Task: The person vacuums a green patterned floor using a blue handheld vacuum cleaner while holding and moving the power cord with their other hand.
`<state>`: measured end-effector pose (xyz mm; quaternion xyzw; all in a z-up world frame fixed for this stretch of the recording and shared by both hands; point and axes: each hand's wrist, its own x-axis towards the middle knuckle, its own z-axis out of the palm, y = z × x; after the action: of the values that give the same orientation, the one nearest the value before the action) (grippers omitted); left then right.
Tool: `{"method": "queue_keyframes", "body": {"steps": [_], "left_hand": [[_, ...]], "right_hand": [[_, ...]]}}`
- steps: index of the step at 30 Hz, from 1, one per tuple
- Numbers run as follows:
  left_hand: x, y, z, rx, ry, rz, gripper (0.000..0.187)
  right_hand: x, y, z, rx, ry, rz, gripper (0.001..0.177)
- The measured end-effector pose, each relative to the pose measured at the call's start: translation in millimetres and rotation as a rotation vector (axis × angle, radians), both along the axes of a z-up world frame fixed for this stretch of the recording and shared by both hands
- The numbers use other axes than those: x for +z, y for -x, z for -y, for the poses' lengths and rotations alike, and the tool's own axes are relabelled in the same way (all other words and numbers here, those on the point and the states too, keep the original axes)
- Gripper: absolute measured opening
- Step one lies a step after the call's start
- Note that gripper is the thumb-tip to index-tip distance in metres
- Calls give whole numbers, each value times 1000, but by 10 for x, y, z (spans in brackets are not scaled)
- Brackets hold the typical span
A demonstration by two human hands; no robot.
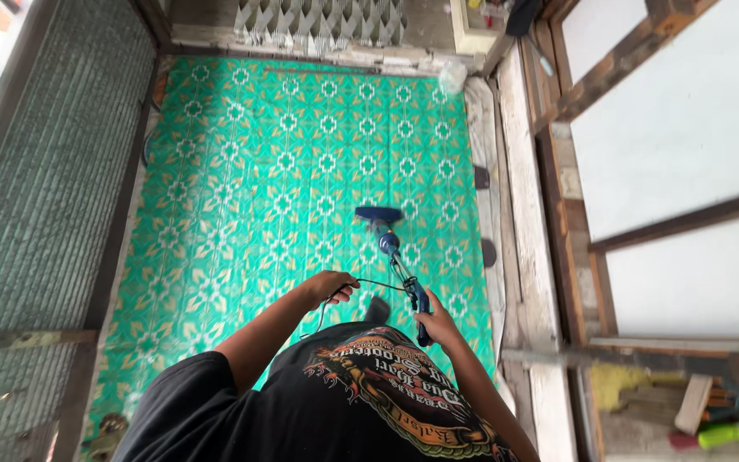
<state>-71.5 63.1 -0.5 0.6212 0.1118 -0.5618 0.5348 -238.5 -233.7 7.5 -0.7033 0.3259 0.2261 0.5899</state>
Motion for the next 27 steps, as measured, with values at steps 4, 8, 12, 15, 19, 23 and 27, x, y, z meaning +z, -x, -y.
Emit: {"method": "queue_keyframes", "body": {"steps": [4,8,12,15,19,23,27], "left_hand": [[-233,659,-629,4,42,105,27],[-288,1457,-1408,65,102,115,26],[27,2091,-1998,102,38,89,28],[162,2475,-2392,102,34,76,30],[-11,2775,-2751,39,24,138,28],[-88,3302,-2872,23,32,69,32],[1,3991,-3098,-11,67,70,31]], "right_hand": [[-97,652,-767,-27,137,150,86],[-168,1480,-1467,-174,18,41,87],[-59,2095,-2143,-232,-95,58,93],[43,2534,-2548,-227,-72,60,92],[63,3033,-3009,-187,57,45,90],[185,3707,-3315,-72,223,142,90],[324,4390,-3683,-151,166,22,89]]}}
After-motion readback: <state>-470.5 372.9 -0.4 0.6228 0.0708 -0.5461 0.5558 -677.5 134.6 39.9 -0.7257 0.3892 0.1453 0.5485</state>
